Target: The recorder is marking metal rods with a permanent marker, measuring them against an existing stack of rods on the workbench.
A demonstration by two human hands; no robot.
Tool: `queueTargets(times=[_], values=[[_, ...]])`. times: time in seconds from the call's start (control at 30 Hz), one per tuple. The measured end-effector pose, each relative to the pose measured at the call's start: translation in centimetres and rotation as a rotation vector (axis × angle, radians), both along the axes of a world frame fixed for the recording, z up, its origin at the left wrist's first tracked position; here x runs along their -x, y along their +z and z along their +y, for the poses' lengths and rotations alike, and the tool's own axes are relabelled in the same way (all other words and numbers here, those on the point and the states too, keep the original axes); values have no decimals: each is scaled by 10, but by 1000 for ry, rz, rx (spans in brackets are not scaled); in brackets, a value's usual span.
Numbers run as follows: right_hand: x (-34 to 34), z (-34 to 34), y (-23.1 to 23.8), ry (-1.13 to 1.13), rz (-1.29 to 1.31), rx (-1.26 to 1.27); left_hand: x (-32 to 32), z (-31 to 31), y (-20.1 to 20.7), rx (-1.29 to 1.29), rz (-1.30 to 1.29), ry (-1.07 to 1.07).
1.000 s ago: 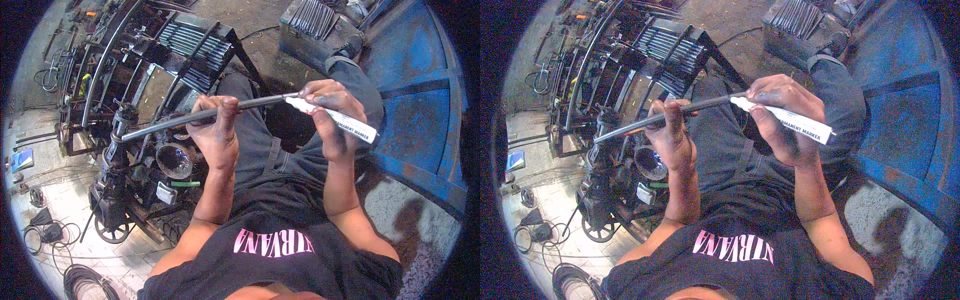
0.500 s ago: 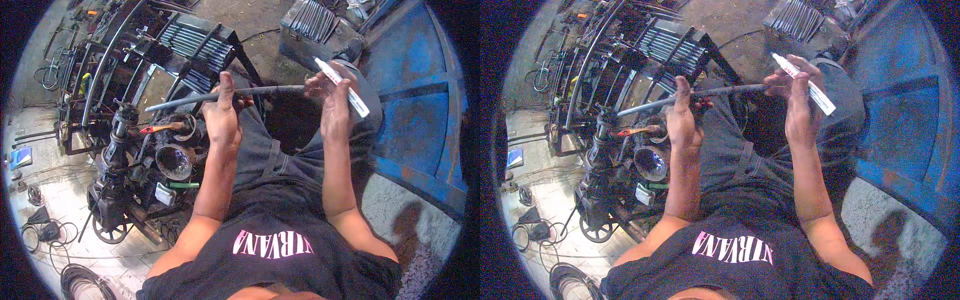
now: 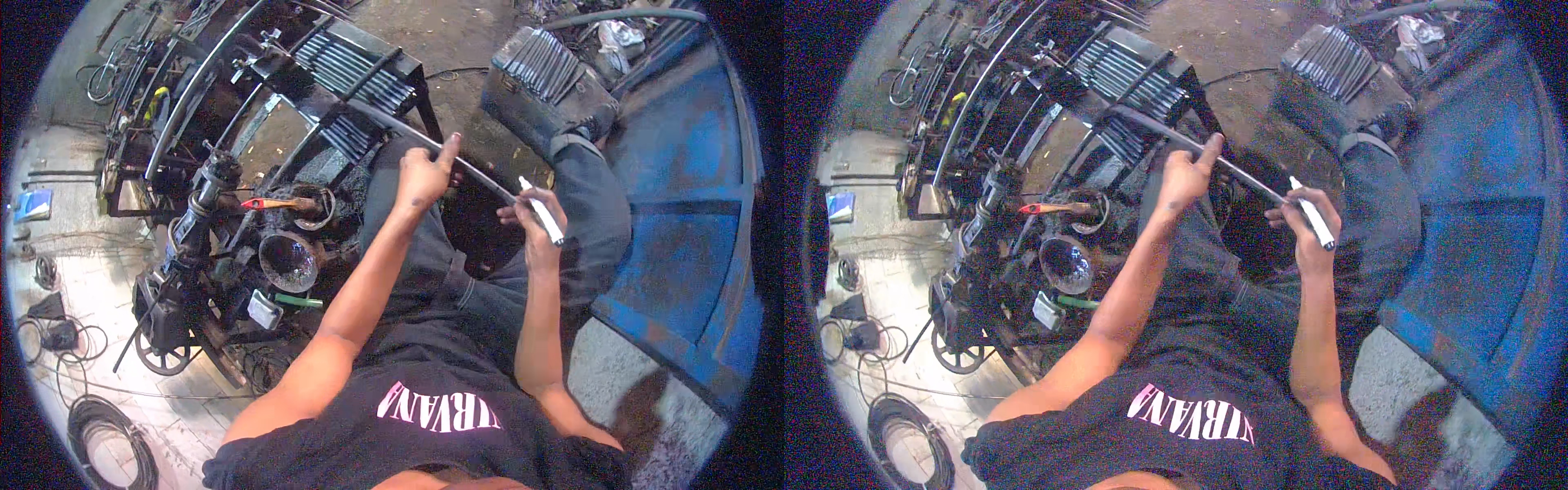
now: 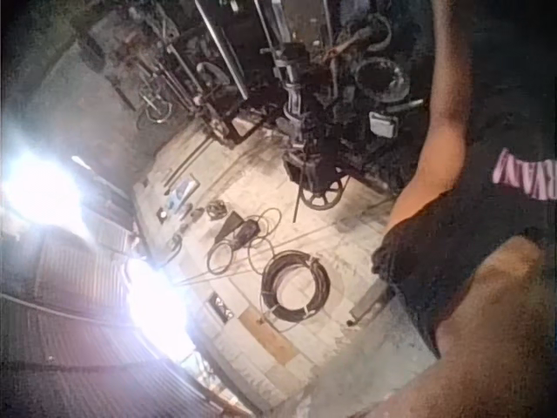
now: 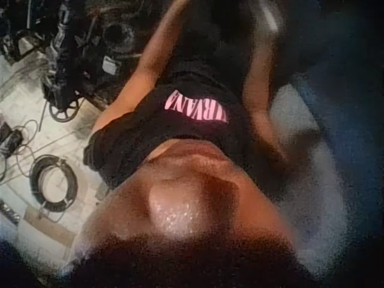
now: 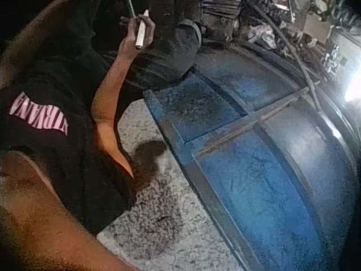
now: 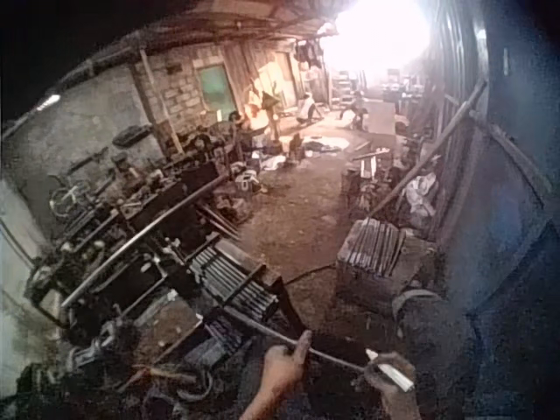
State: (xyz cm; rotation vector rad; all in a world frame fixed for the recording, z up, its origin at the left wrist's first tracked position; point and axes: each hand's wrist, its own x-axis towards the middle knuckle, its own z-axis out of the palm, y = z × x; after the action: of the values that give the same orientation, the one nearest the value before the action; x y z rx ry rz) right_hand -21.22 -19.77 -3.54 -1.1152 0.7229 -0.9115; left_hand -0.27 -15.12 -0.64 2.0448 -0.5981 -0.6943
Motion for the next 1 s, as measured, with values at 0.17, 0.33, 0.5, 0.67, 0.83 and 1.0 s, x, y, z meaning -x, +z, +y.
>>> queueTargets(times=[0.17,0.33,0.5,0.67,0.83,1.0], values=[[-4,-1,-16,10,72,74,-7,-10,-41,89,264,-24],[-16,4,-25,13,67,63,-15,-8,-56,86,328,3],[-30,11,-20,4,161,104,-26,-10,-48,78,330,-2],[-58,18,-4,-71,430,430,-43,-8,-54,185,513,115],[-87,18,-22,-81,540,666,-53,6,-68,298,502,149],[-140,7,-23,-73,492,867,-55,22,-60,307,219,126]])
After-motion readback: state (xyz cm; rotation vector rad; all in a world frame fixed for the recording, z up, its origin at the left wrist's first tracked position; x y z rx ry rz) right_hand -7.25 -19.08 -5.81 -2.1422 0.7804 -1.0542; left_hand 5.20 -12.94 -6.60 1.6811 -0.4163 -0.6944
